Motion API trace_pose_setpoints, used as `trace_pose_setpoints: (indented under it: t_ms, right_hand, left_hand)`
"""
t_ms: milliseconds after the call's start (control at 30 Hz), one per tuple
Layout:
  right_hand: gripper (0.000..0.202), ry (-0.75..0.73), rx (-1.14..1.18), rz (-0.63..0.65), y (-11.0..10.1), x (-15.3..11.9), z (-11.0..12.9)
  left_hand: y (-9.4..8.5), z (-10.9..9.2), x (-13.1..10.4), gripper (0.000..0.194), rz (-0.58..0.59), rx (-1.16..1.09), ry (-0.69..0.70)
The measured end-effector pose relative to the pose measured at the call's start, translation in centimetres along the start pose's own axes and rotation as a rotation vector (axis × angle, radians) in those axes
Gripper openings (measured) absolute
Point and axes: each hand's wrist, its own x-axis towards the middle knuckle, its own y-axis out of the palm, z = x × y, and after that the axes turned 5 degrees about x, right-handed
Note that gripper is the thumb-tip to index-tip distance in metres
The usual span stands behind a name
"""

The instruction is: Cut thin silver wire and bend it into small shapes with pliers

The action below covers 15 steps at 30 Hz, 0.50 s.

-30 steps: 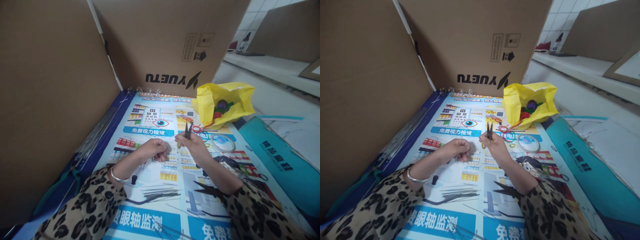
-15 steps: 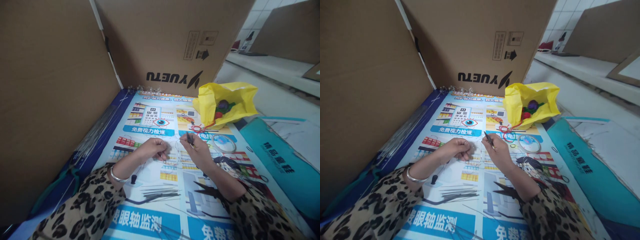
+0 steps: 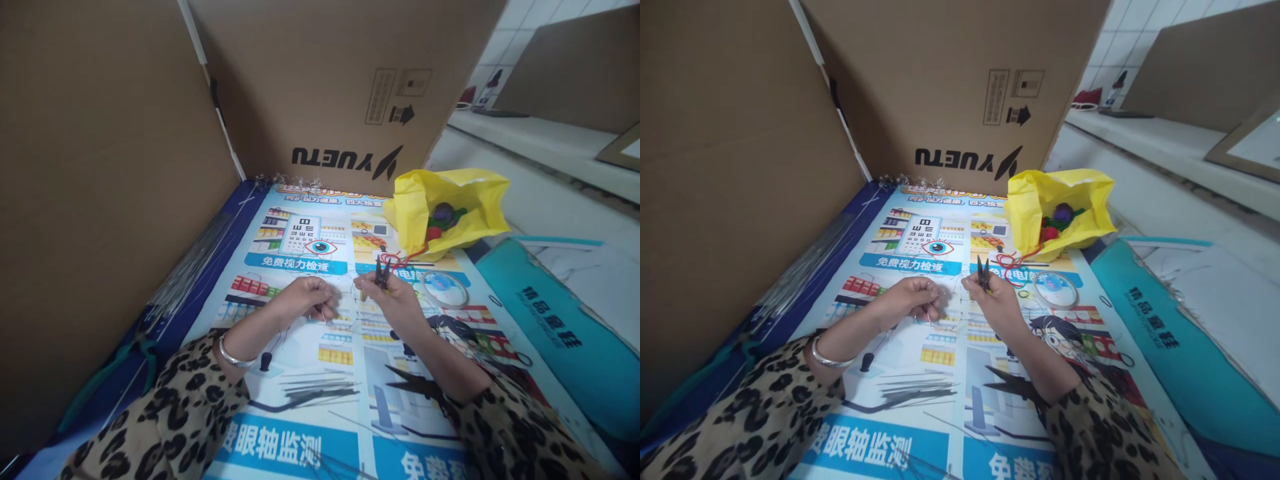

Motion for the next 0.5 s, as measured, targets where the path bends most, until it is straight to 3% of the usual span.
trace_pose_setpoints:
  t_ms: [167,500]
  right_hand:
    - [0.029,0.102,0.23,-0.011,-0.6,0.6,0.2]
    - [0.028,0.195,0.302,0.091,-1.2,0.7,0.5]
  left_hand:
    - [0.7,-0.1,-0.1,0.016,-0.155,-0.078,0.044]
    - [0.9,-0.2,-0.1,0.016,-0.36,-0.267,0.171]
